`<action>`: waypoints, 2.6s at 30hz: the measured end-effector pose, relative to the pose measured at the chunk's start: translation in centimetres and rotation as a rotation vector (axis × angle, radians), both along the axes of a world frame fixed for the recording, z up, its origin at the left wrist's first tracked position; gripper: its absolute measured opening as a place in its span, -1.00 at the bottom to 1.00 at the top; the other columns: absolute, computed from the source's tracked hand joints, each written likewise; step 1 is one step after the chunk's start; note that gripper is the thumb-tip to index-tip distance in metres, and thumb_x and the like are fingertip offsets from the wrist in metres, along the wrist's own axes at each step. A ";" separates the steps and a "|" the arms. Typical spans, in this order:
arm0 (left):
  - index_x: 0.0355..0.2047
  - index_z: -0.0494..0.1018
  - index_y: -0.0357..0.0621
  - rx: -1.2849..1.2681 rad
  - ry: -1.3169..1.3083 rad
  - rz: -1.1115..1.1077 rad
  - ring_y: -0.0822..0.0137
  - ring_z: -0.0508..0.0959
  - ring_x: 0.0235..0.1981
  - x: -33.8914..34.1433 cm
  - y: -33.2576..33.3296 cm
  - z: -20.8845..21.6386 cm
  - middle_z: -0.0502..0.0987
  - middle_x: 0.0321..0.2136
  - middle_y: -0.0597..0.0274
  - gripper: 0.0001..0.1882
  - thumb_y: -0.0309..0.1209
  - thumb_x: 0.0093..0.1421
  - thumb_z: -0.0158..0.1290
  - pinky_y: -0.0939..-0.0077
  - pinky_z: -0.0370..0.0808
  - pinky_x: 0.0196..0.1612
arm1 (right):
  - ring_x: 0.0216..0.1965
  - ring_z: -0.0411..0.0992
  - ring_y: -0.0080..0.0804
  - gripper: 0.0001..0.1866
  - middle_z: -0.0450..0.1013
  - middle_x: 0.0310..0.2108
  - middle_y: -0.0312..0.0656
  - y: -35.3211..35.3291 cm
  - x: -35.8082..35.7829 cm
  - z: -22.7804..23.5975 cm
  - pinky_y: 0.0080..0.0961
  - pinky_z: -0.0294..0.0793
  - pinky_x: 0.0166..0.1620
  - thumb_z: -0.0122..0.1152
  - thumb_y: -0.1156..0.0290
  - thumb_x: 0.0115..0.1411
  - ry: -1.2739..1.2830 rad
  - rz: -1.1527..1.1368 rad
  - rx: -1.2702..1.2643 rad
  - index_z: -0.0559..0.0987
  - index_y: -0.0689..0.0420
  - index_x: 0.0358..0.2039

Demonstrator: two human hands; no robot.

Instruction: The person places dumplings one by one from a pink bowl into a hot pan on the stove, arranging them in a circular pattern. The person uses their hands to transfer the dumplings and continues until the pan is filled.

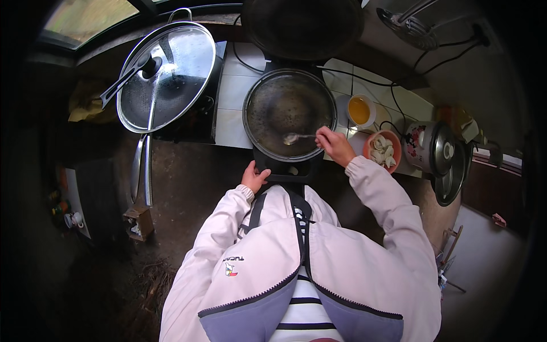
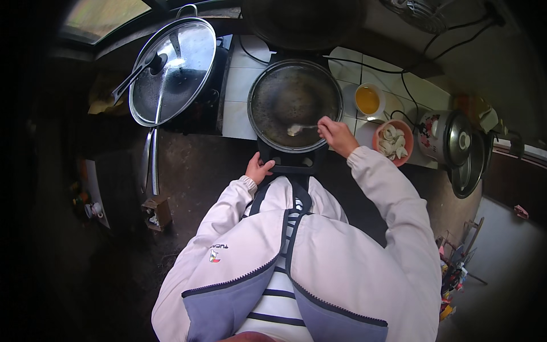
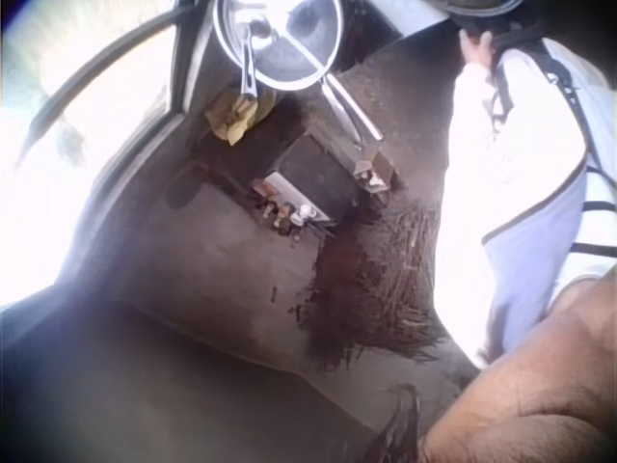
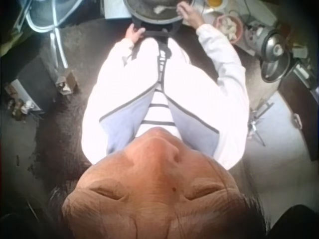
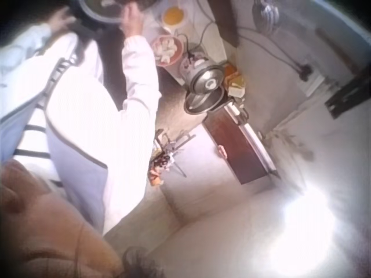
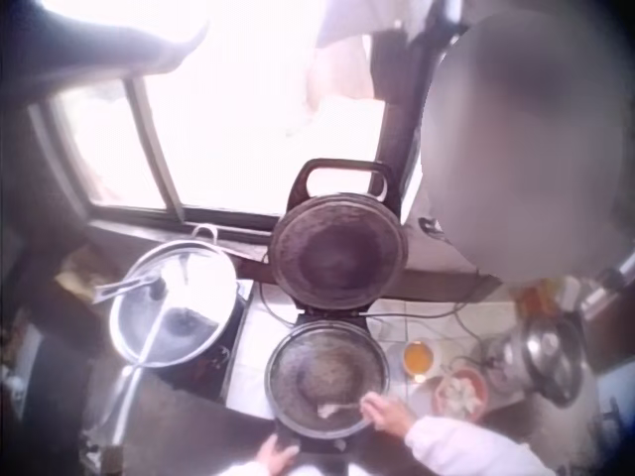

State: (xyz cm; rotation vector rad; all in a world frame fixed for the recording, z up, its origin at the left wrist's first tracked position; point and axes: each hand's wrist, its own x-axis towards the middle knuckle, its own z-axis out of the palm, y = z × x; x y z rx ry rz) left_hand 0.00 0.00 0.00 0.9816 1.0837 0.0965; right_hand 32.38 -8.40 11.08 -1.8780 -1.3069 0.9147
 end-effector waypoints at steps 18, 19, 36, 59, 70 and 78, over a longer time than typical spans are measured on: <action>0.40 0.13 -0.38 0.028 -0.010 -0.001 0.30 0.67 -0.22 -2.5 -0.4 -1.0 0.60 -0.15 0.06 -0.16 -0.38 0.25 0.33 0.42 0.69 -0.31 | -0.32 0.69 -0.10 -0.90 0.65 -0.34 0.02 13.5 1.3 -1.9 -0.28 0.64 -0.24 0.08 0.43 0.47 -0.188 -0.372 0.224 0.50 0.17 -0.15; 0.40 0.13 -0.38 0.021 -0.012 0.009 0.30 0.67 -0.22 -2.4 -0.4 -0.7 0.61 -0.15 0.06 -0.16 -0.38 0.25 0.33 0.42 0.69 -0.31 | -0.31 0.69 -0.11 -0.90 0.65 -0.34 0.02 13.5 1.3 -2.0 -0.28 0.64 -0.24 0.09 0.42 0.47 -0.185 -0.340 0.218 0.50 0.18 -0.15; 0.21 0.26 -0.31 -0.009 -0.024 -0.017 0.33 0.67 -0.19 -2.3 -0.1 -0.5 0.62 -0.09 0.11 -0.42 -0.46 0.28 0.28 0.43 0.68 -0.29 | -0.29 0.69 -0.14 -0.92 0.64 -0.33 0.01 11.1 2.0 -1.5 -0.33 0.66 -0.23 0.13 0.46 0.45 -0.192 -0.229 0.224 0.52 0.17 -0.12; 0.42 0.08 -0.43 0.030 -0.036 0.012 0.36 0.63 -0.33 -2.7 -0.9 -2.2 0.52 -0.28 0.16 -0.09 -0.37 0.23 0.35 0.46 0.65 -0.37 | -0.31 0.66 -0.12 -0.92 0.64 -0.34 -0.05 13.9 1.9 -2.1 -0.33 0.63 -0.20 0.13 0.45 0.45 -0.103 0.048 0.217 0.53 0.17 -0.13; 0.16 0.30 -0.27 0.009 -0.010 0.015 0.38 0.66 -0.22 -2.1 -0.5 -0.3 0.62 -0.16 0.19 -0.47 -0.45 0.28 0.29 0.46 0.66 -0.31 | -0.23 0.63 0.01 -0.90 0.63 -0.24 -0.02 14.1 3.2 -1.6 -0.21 0.62 -0.15 0.16 0.42 0.44 -0.215 -0.036 0.295 0.54 0.15 -0.10; 0.27 0.25 -0.31 0.052 0.041 0.030 0.41 0.65 -0.22 -2.5 -1.3 -1.3 0.61 -0.13 0.18 -0.36 -0.44 0.29 0.29 0.50 0.66 -0.31 | -0.18 0.56 0.13 -0.89 0.59 -0.23 0.02 17.1 1.9 -2.0 -0.13 0.57 -0.15 0.19 0.43 0.40 -0.269 0.164 0.358 0.52 0.12 -0.11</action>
